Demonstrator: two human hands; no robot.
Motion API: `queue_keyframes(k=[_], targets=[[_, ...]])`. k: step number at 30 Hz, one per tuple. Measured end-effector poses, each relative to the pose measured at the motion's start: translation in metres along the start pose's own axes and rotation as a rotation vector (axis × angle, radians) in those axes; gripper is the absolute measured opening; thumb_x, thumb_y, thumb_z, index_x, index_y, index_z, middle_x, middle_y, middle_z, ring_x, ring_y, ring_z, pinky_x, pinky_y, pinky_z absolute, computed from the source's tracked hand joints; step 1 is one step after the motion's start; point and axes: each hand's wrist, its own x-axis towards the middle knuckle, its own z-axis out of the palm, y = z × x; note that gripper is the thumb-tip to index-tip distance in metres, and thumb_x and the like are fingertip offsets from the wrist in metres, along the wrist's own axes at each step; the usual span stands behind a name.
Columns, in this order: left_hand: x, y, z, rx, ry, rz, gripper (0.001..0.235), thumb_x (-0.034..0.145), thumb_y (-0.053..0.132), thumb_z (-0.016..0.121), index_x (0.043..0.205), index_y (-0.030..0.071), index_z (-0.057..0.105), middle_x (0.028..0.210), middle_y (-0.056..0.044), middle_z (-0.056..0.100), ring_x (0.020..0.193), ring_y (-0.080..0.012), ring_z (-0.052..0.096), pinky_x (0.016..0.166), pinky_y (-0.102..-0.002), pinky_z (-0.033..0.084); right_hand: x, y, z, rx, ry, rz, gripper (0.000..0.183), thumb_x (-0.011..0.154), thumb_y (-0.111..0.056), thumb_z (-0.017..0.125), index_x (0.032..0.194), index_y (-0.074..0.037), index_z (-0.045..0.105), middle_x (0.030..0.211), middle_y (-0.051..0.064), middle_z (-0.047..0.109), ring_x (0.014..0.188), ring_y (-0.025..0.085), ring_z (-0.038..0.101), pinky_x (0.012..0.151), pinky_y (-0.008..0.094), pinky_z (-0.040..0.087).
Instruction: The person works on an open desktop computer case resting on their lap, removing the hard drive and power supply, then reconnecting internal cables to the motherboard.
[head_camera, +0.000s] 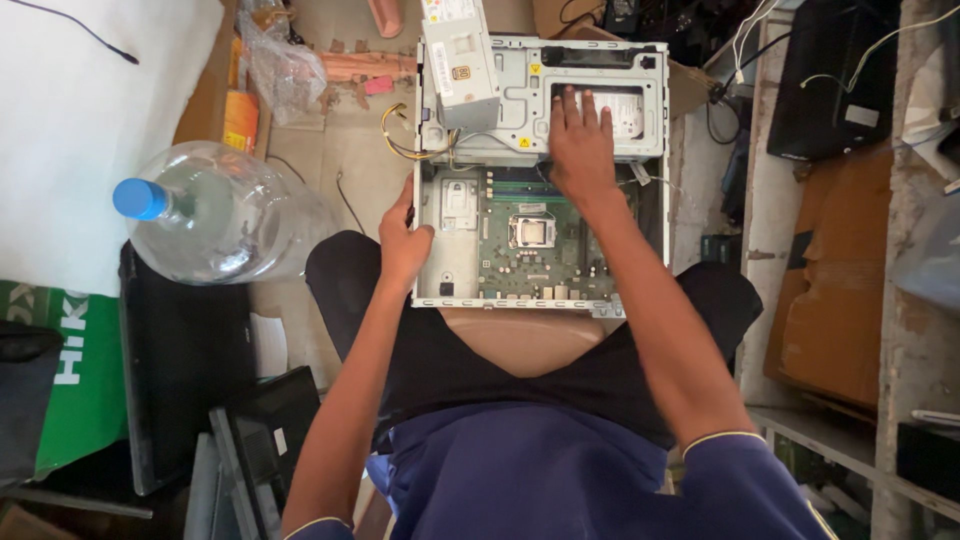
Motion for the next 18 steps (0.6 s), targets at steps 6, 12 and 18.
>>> queue_keyframes(k=[6,12,18], targets=[[0.003,-0.006,0.002,-0.014,-0.005,0.088,0.085,0.070,-0.011,0.048,0.154,0.001,0.044,0.139,-0.024,0.066,0.132,-0.0274,0.063,0.111,-0.029,0.044,0.001,-0.001,-0.001,0.030,-0.025,0.015,0.082,0.068,-0.002,0.077,0.145,0.008,0.050,0.155,0.027,0.044,0.142,0.048,0.042,0.114,0.064,0.033],[0.004,-0.009,0.002,0.049,0.008,0.051,0.085,0.069,-0.011,0.049,0.153,0.000,0.044,0.136,-0.024,0.066,0.129,-0.0283,0.064,0.108,-0.029,0.045,-0.003,0.000,-0.002,-0.040,0.015,-0.014,0.081,0.072,-0.002,0.077,0.148,0.006,0.050,0.158,0.025,0.045,0.144,0.046,0.043,0.115,0.063,0.034],[0.003,-0.008,0.003,-0.036,-0.001,0.110,0.085,0.069,-0.013,0.045,0.154,0.000,0.043,0.143,-0.025,0.063,0.133,-0.0300,0.062,0.111,-0.030,0.042,-0.006,-0.010,0.002,-0.026,0.102,0.053,0.080,0.069,-0.001,0.077,0.146,0.002,0.053,0.157,0.021,0.046,0.145,0.042,0.043,0.115,0.060,0.034]])
